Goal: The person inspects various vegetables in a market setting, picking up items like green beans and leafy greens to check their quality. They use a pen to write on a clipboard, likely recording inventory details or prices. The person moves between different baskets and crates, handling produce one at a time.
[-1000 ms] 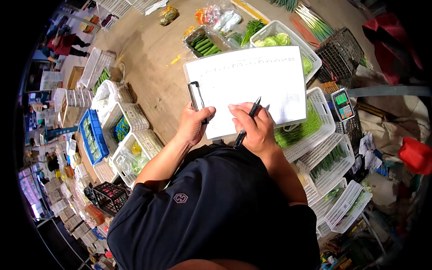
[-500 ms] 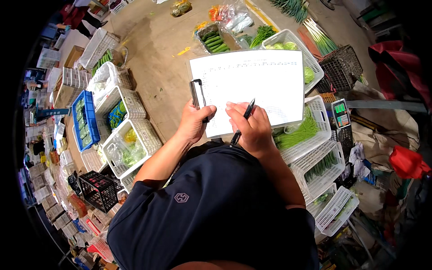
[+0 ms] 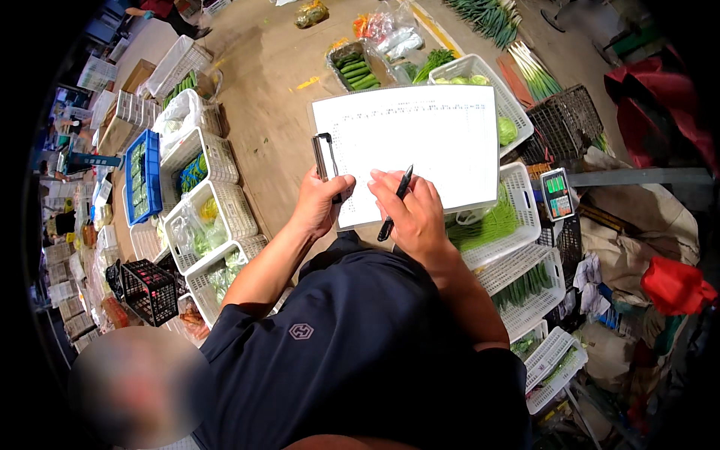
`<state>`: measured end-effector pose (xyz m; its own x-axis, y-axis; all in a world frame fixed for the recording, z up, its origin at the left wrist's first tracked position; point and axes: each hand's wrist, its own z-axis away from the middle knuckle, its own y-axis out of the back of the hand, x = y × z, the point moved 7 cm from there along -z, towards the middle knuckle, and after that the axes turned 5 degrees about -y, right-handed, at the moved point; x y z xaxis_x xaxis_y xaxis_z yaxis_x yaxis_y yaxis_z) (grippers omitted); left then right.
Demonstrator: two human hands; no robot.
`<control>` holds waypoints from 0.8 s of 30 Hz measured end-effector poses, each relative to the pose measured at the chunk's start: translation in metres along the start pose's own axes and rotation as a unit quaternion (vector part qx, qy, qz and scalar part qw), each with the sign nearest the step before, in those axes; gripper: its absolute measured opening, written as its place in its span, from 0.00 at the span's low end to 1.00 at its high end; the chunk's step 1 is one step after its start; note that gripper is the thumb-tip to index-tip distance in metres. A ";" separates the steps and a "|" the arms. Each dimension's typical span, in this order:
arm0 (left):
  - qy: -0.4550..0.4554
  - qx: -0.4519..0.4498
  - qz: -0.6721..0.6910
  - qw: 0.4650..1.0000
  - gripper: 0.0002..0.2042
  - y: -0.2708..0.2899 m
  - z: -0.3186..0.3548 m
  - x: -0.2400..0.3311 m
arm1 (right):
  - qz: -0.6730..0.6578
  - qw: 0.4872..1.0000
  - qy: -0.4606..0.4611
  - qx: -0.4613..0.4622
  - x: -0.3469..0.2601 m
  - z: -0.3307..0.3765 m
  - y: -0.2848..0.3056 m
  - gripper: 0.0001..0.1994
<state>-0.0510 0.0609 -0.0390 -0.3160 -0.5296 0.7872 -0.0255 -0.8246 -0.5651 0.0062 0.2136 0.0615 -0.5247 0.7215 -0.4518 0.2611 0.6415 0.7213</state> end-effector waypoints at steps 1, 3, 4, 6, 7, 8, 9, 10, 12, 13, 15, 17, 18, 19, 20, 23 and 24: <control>0.002 -0.002 -0.006 1.000 0.14 -0.007 0.005 -0.007 | -0.002 1.000 0.000 -0.001 0.005 0.008 0.007 0.22; 0.004 0.017 -0.006 1.000 0.14 -0.026 0.016 -0.021 | -0.006 1.000 -0.002 -0.001 0.016 0.024 0.021 0.22; 0.004 0.026 -0.005 1.000 0.14 -0.035 0.022 -0.028 | -0.007 1.000 -0.003 -0.001 0.021 0.031 0.027 0.22; -0.004 0.030 0.004 1.000 0.14 -0.044 0.029 -0.040 | -0.014 1.000 -0.002 -0.005 0.028 0.044 0.036 0.22; -0.010 0.033 0.010 0.999 0.14 -0.047 0.034 -0.044 | -0.019 1.000 0.001 -0.011 0.030 0.048 0.038 0.22; -0.011 0.046 0.013 0.999 0.14 -0.049 0.040 -0.047 | -0.025 1.000 0.006 -0.017 0.031 0.052 0.040 0.22; -0.014 0.062 0.017 0.998 0.15 -0.047 0.049 -0.049 | -0.033 0.999 0.011 -0.023 0.029 0.056 0.039 0.21; -0.019 0.078 0.022 0.996 0.15 -0.044 0.057 -0.050 | -0.041 0.999 0.021 -0.029 0.027 0.059 0.037 0.21; -0.040 0.113 0.028 0.992 0.16 -0.034 0.073 -0.047 | -0.069 0.995 0.050 -0.045 0.018 0.062 0.026 0.20; -0.031 0.125 0.008 0.992 0.16 -0.025 0.082 -0.047 | -0.071 0.994 0.055 -0.058 0.014 0.066 0.018 0.20; -0.028 0.147 -0.002 0.989 0.16 -0.007 0.097 -0.055 | -0.070 0.991 0.062 -0.098 0.007 0.075 0.006 0.19; -0.058 0.181 0.004 0.982 0.16 0.015 0.109 -0.058 | -0.156 0.979 0.072 -0.106 -0.002 0.073 -0.007 0.18; -0.074 0.193 0.009 0.978 0.16 0.027 0.118 -0.061 | -0.225 0.969 0.060 -0.084 -0.003 0.077 -0.007 0.17; -0.083 0.221 0.024 0.971 0.15 0.041 0.135 -0.057 | -0.277 0.960 0.010 -0.023 -0.003 0.084 -0.010 0.18; -0.088 0.245 0.044 0.965 0.15 0.055 0.153 -0.054 | -0.265 0.963 -0.041 -0.011 -0.002 0.083 -0.011 0.18; -0.141 0.336 0.116 0.924 0.17 0.107 0.220 -0.058 | -0.342 0.920 -0.159 0.103 0.017 0.069 -0.015 0.17; -0.155 0.365 0.138 0.908 0.17 0.127 0.245 -0.058 | -0.352 0.911 -0.181 0.119 0.018 0.063 -0.023 0.17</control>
<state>0.1967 -0.0617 -0.0963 0.0695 -0.6738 0.7356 0.6846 -0.5041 -0.5265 0.0425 0.2281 0.0038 -0.3396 0.1207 -0.9328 0.1534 0.9856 0.0717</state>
